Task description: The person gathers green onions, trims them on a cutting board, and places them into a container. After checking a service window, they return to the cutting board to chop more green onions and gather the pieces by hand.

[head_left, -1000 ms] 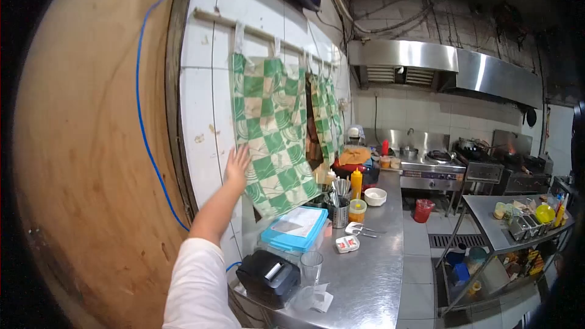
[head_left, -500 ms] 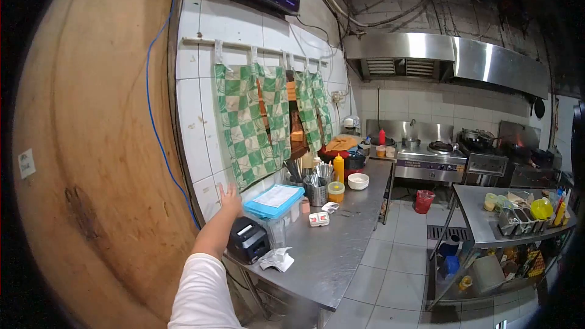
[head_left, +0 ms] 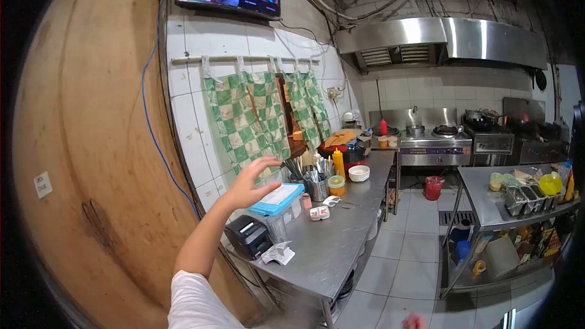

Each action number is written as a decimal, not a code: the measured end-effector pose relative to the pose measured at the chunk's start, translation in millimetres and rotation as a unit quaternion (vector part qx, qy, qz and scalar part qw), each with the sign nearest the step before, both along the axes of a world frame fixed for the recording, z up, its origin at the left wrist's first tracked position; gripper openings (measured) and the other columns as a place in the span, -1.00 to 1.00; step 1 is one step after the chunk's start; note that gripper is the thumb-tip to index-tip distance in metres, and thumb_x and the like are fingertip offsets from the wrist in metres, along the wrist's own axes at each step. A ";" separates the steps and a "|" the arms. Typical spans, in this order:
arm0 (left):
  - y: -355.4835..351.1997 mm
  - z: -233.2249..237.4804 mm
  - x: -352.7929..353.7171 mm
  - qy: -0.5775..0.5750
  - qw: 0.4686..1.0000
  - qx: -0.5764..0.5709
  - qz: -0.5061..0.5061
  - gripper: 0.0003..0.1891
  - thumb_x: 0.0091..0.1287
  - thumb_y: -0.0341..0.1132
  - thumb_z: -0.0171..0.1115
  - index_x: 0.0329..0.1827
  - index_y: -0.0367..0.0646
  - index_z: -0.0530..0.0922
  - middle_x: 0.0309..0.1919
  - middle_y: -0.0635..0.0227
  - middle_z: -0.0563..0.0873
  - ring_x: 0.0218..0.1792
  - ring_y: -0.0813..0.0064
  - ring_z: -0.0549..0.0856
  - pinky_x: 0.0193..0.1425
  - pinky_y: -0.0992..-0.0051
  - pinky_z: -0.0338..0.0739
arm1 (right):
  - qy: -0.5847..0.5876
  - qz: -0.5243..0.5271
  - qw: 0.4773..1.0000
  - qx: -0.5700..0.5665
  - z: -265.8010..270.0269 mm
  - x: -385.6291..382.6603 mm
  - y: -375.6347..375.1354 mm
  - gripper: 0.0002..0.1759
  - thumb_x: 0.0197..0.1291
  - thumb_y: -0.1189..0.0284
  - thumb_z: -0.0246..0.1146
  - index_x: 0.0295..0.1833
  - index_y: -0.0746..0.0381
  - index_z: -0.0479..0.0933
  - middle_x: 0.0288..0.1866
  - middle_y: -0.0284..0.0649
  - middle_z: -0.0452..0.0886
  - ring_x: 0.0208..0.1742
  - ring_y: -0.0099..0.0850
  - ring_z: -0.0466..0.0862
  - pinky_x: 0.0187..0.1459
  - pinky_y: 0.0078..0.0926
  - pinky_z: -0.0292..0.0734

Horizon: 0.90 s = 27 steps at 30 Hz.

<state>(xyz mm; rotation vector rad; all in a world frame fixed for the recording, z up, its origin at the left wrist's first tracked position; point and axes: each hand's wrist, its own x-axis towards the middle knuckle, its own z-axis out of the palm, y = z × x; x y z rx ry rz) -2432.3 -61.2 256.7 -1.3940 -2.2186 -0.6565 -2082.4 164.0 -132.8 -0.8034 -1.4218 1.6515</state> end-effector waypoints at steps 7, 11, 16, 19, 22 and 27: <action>12.1 30.3 124.1 0.070 0.913 0.027 -0.400 -0.46 0.05 -0.14 0.30 0.03 -0.31 0.45 -0.02 0.12 0.56 0.10 0.09 0.48 0.18 0.28 0.31 | 0.400 0.082 0.797 0.445 288.7 -20.3 29.1 -0.72 0.18 0.31 0.08 -0.18 0.33 0.44 -0.31 -0.14 0.46 -0.24 -0.29 0.51 -0.16 -0.27 0.44; 27.3 25.2 151.7 0.184 0.802 0.093 -0.560 -0.49 0.04 -0.01 0.27 -0.08 -0.24 0.50 -0.04 0.11 0.56 0.01 0.10 0.52 0.14 0.19 0.33 | 0.639 0.036 0.642 0.422 337.2 -28.7 16.5 -0.71 0.20 0.30 0.01 -0.09 0.28 0.42 -0.16 -0.09 0.46 -0.11 -0.20 0.47 0.10 -0.17 0.26; 33.1 33.1 180.2 0.126 0.813 0.046 -0.567 -0.50 0.24 -0.21 0.11 0.28 0.15 0.26 0.25 0.24 0.31 0.26 0.22 0.30 0.41 0.18 -0.09 | 0.619 0.116 0.528 0.569 379.1 -36.8 73.1 -0.66 0.20 0.36 0.08 0.06 0.27 0.41 -0.01 -0.14 0.47 -0.07 -0.35 0.51 0.07 -0.37 0.36; 66.0 32.1 199.9 0.158 0.763 0.217 -0.588 -0.66 0.23 -0.42 0.08 0.09 0.02 0.49 0.10 0.26 0.49 0.16 0.34 0.43 0.29 0.52 0.21 | 0.591 0.221 0.516 0.580 363.3 -29.0 114.9 -0.66 0.19 0.40 0.08 0.08 0.26 0.42 0.11 -0.14 0.40 0.10 -0.36 0.42 0.19 -0.32 0.26; 78.5 33.6 214.8 0.196 0.726 0.222 -0.621 -0.67 0.23 -0.43 0.08 0.07 0.00 0.49 0.10 0.26 0.49 0.15 0.35 0.44 0.28 0.53 0.23 | 0.601 0.182 0.614 0.478 312.7 -23.8 206.5 -0.65 0.21 0.32 -0.09 -0.01 0.31 0.37 -0.03 0.00 0.42 -0.02 -0.12 0.44 0.18 -0.17 0.17; 116.8 32.5 241.1 0.236 0.718 0.211 -0.620 -0.69 0.23 -0.43 0.07 0.05 -0.02 0.50 0.09 0.27 0.50 0.13 0.37 0.45 0.25 0.54 0.25 | 0.689 0.222 0.476 0.499 365.5 -67.7 194.5 -0.66 0.19 0.33 -0.06 -0.02 0.31 0.38 -0.03 -0.01 0.42 -0.01 -0.14 0.44 0.16 -0.18 0.19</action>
